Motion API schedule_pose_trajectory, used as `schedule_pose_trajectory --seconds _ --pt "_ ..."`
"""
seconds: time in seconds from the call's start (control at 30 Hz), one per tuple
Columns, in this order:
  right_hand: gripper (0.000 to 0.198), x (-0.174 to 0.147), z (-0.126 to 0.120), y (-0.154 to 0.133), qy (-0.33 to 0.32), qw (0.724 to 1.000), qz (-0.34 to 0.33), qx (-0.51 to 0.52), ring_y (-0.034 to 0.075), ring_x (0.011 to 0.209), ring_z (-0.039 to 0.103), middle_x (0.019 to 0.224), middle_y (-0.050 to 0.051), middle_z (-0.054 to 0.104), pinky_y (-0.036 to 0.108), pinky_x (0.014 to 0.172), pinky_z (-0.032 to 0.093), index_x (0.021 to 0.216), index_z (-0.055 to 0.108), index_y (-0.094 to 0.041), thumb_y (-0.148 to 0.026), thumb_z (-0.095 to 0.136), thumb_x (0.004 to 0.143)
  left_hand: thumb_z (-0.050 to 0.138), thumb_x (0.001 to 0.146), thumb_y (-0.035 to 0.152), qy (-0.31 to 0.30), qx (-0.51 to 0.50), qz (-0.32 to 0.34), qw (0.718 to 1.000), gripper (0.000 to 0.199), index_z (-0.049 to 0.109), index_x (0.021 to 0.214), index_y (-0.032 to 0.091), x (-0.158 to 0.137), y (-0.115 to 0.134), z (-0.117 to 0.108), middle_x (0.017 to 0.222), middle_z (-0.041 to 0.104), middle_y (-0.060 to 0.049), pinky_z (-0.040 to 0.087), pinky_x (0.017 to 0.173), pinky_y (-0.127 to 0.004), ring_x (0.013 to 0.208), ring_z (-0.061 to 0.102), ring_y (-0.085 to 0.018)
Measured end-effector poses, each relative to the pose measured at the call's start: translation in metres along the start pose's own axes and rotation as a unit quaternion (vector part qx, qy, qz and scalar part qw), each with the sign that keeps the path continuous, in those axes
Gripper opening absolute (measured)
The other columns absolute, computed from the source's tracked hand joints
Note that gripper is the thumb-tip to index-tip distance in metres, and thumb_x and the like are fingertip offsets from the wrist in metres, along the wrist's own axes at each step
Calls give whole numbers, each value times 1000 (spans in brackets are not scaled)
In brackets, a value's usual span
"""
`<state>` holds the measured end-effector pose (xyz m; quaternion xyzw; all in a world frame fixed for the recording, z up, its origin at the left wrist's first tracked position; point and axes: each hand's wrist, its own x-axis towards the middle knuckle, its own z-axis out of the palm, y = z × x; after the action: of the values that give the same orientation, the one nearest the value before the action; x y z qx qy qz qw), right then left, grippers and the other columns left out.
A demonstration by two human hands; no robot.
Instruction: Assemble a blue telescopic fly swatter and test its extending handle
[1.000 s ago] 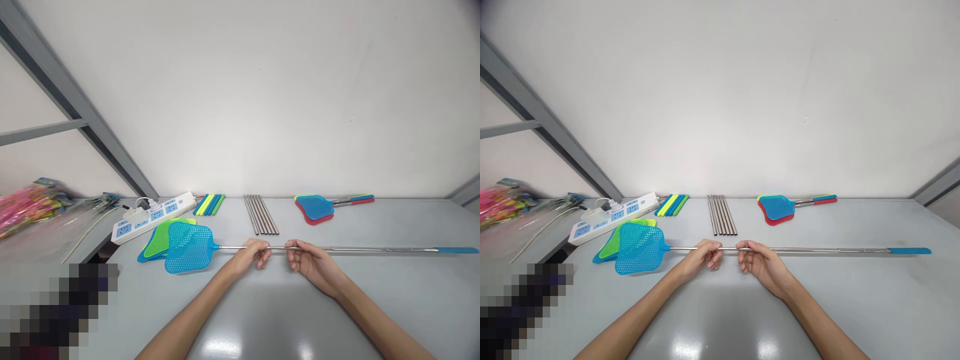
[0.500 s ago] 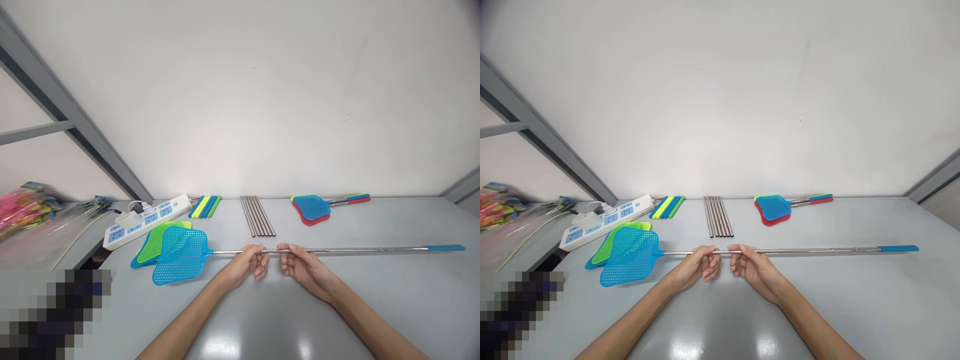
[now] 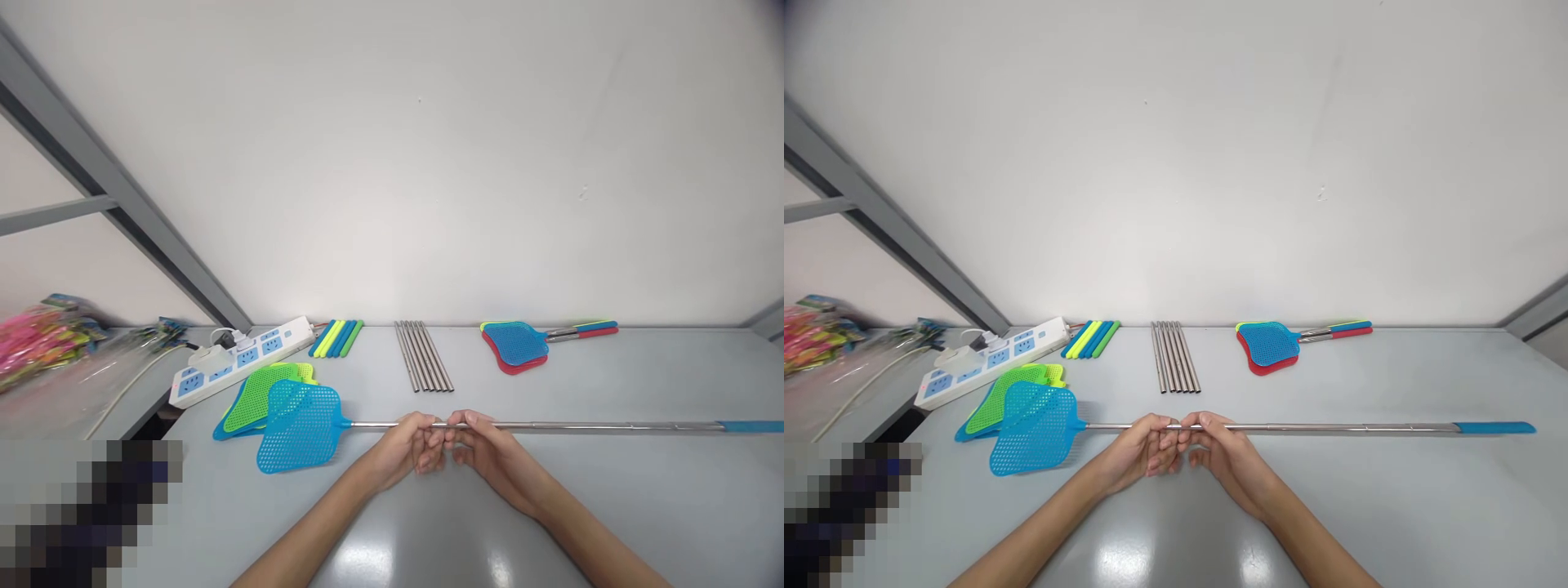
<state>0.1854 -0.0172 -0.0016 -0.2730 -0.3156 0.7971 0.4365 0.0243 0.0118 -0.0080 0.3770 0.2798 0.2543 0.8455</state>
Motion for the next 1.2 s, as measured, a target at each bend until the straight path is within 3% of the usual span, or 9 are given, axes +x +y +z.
schedule_pose_trajectory --seconds 0.27,0.5,0.67,0.83,1.0,1.2 --pt "24 3 -4 3 13 1000 -5 -5 17 74 52 81 8 57 30 65 35 80 59 -15 -27 38 83 24 79 26 -17 -23 -29 999 32 43 56 15 0 3 -5 37 33 5 32 62 -28 39 28 -8" --pt "23 3 -6 10 77 996 -44 -11 16 72 49 76 9 59 31 68 35 81 62 -13 -26 43 81 22 78 26 -32 -57 -44 997 28 39 58 16 0 5 -6 39 33 5 32 64 -28 40 29 -8" --pt "23 3 -8 9 78 996 -38 9 17 70 50 76 9 61 32 69 36 82 63 -12 -26 45 79 25 79 28 -25 -44 -49 998 28 37 57 16 1 3 -7 39 32 6 32 62 -27 39 29 -8" --pt "23 3 -9 9 124 992 -24 9 15 69 51 73 8 61 31 69 36 87 64 -13 -27 47 79 29 81 32 3 -16 -20 1000 31 35 54 17 2 0 -5 35 29 7 32 58 -27 36 27 -7" --pt "24 3 -12 9 107 994 -18 9 15 66 51 71 7 62 30 68 36 89 64 -12 -26 48 79 32 81 33 -2 11 3 1000 33 34 52 17 2 1 -1 33 27 8 32 55 -26 33 26 -7" --pt "23 3 -9 8 88 995 -27 -42 14 67 51 72 7 62 30 70 36 90 65 -13 -26 50 78 31 79 35 8 -24 -9 1000 37 30 46 19 4 -2 -5 31 25 8 34 59 -27 33 27 -7"
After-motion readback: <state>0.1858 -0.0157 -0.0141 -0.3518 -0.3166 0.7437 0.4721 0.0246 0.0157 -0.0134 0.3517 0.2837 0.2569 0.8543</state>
